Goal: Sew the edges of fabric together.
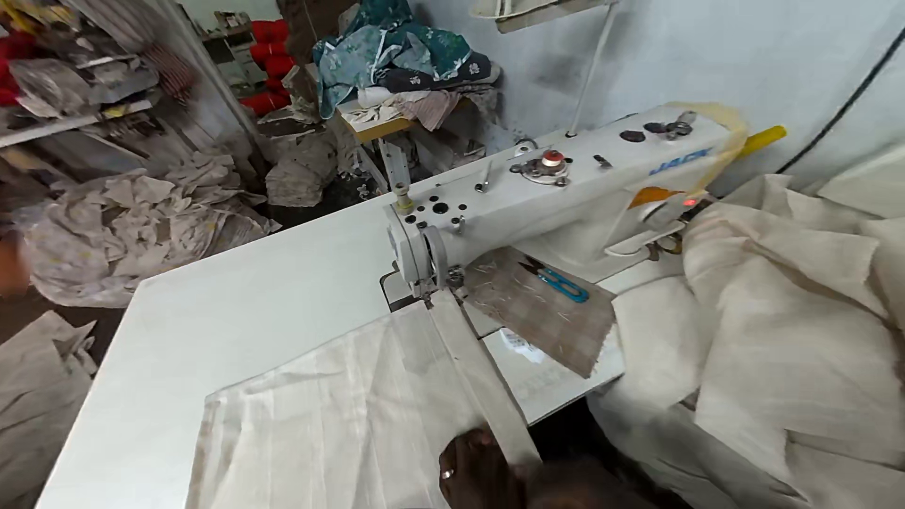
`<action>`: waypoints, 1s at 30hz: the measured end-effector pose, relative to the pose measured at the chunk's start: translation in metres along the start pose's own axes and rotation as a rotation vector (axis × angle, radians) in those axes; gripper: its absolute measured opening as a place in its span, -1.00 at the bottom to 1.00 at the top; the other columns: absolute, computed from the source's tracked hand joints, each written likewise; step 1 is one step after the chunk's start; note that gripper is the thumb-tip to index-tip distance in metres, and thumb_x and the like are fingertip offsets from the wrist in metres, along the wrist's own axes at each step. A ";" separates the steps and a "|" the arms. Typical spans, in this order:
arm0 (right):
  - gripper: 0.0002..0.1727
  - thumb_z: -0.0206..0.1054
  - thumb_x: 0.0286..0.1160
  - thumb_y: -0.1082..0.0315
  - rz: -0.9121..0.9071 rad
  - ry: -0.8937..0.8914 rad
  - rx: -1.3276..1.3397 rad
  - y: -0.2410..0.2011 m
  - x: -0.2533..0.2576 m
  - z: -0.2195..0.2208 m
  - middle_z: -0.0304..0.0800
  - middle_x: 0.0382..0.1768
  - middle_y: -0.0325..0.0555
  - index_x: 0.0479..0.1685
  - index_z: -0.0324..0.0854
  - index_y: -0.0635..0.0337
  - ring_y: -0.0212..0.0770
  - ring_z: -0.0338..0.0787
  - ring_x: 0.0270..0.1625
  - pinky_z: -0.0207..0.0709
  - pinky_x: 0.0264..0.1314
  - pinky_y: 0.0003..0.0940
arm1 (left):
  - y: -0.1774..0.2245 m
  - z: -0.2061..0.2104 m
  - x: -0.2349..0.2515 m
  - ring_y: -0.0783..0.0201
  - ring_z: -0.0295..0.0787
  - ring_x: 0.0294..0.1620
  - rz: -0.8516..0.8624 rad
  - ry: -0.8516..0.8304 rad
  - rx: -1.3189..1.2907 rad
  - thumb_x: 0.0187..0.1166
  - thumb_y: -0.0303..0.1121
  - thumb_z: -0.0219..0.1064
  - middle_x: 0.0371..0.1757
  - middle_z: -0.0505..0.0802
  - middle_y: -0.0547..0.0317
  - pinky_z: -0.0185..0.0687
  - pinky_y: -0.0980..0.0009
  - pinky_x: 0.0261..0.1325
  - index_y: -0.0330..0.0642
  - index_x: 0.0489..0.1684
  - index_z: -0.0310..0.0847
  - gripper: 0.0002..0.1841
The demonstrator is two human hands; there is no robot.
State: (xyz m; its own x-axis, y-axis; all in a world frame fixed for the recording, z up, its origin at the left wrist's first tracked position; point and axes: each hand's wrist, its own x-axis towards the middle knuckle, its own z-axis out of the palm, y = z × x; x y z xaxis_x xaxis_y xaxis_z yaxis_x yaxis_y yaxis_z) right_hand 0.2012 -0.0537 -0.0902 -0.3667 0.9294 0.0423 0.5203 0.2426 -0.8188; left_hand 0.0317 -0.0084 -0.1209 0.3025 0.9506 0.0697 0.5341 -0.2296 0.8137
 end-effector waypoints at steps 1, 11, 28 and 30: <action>-0.82 0.33 0.53 0.49 0.048 0.155 -0.031 0.005 0.013 -0.009 0.89 -0.23 0.16 -0.19 0.84 0.39 0.06 0.91 -0.14 0.74 0.04 0.01 | -0.004 0.008 -0.006 -0.38 0.60 0.26 0.028 0.035 0.009 0.33 -0.34 0.39 0.06 0.82 -0.27 0.35 -0.35 0.26 -0.44 -0.27 0.85 -0.72; -0.78 0.28 0.48 0.44 0.029 0.725 -0.150 0.028 0.106 -0.029 0.86 -0.26 0.06 -0.16 0.86 0.31 -0.25 0.82 -0.31 0.66 -0.27 -0.51 | 0.010 -0.053 0.054 0.09 0.82 -0.08 -0.016 -0.125 -0.183 0.64 -0.43 0.26 -0.08 0.86 -0.14 0.71 0.15 0.12 -0.47 0.02 0.77 -0.74; -0.58 0.10 0.69 0.39 0.186 0.430 0.692 -0.026 0.136 -0.032 0.78 -0.26 -0.36 0.46 0.48 0.34 -0.56 0.64 -0.48 0.56 -0.40 -0.60 | -0.003 -0.032 0.059 0.02 0.83 -0.24 0.177 -0.163 -0.180 0.52 -0.52 0.34 -0.34 0.84 -0.17 0.72 0.09 -0.03 -0.52 -0.37 0.78 -0.81; -0.70 0.06 0.53 0.50 -0.063 0.601 0.529 -0.032 0.141 -0.015 0.62 -0.48 -0.52 -0.10 0.74 0.35 -0.76 0.39 -0.52 0.25 -0.44 -0.78 | -0.001 -0.046 0.060 0.03 0.84 -0.17 0.287 -0.014 -0.128 0.46 -0.50 0.37 -0.32 0.86 -0.13 0.72 0.11 0.04 -0.45 -0.40 0.80 -0.84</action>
State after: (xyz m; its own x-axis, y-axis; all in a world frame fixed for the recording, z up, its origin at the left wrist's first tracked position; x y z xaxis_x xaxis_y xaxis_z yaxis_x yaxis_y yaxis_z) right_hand 0.1445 0.0741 -0.0499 0.1727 0.9457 0.2753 0.0225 0.2757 -0.9610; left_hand 0.0132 0.0579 -0.0914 0.4382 0.8474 0.2998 0.3219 -0.4594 0.8278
